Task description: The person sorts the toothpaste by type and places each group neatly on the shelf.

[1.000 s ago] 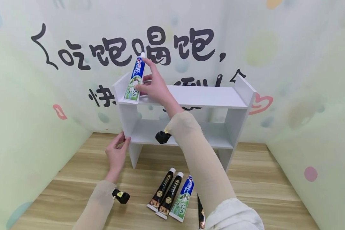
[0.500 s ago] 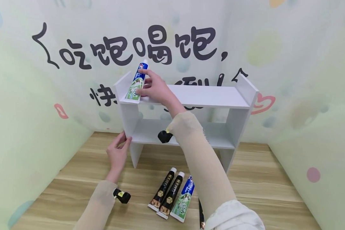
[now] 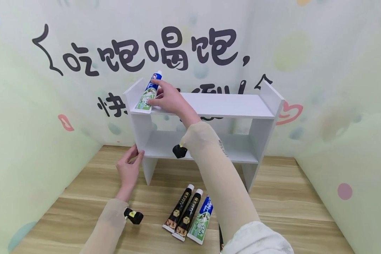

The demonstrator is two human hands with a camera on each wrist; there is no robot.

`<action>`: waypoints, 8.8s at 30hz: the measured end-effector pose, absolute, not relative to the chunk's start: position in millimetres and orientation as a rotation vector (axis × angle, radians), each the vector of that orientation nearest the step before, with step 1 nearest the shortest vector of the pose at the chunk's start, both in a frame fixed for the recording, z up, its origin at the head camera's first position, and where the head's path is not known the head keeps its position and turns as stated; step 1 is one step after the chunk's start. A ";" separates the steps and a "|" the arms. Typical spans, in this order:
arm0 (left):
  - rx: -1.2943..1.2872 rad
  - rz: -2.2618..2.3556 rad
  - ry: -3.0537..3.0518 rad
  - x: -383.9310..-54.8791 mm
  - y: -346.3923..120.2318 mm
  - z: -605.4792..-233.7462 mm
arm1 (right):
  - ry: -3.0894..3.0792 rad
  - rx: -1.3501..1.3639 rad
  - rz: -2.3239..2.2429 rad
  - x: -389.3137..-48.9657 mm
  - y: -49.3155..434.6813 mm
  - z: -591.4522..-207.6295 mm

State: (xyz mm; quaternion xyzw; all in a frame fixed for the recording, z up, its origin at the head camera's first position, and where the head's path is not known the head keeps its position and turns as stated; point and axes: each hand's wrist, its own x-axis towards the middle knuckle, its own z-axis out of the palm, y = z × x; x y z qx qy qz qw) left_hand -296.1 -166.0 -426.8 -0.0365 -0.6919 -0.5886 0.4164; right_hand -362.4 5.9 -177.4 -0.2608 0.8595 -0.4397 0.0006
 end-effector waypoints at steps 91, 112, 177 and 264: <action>-0.077 -1.484 -1.736 -293.9 -167.8 -426.1 | 3.149 -1.295 -1.293 -282.7 63.9 -196.5; -0.080 -1.487 -1.800 -292.7 -168.8 -420.3 | 3.271 -1.319 -1.199 -245.6 147.0 -294.2; -0.067 -1.543 -1.802 -292.5 -166.7 -420.5 | 2.859 -0.087 -1.313 -159.8 241.7 -475.7; -0.064 -1.524 -1.803 -290.7 -167.8 -421.1 | 2.366 -0.250 -1.534 -180.5 239.9 -448.7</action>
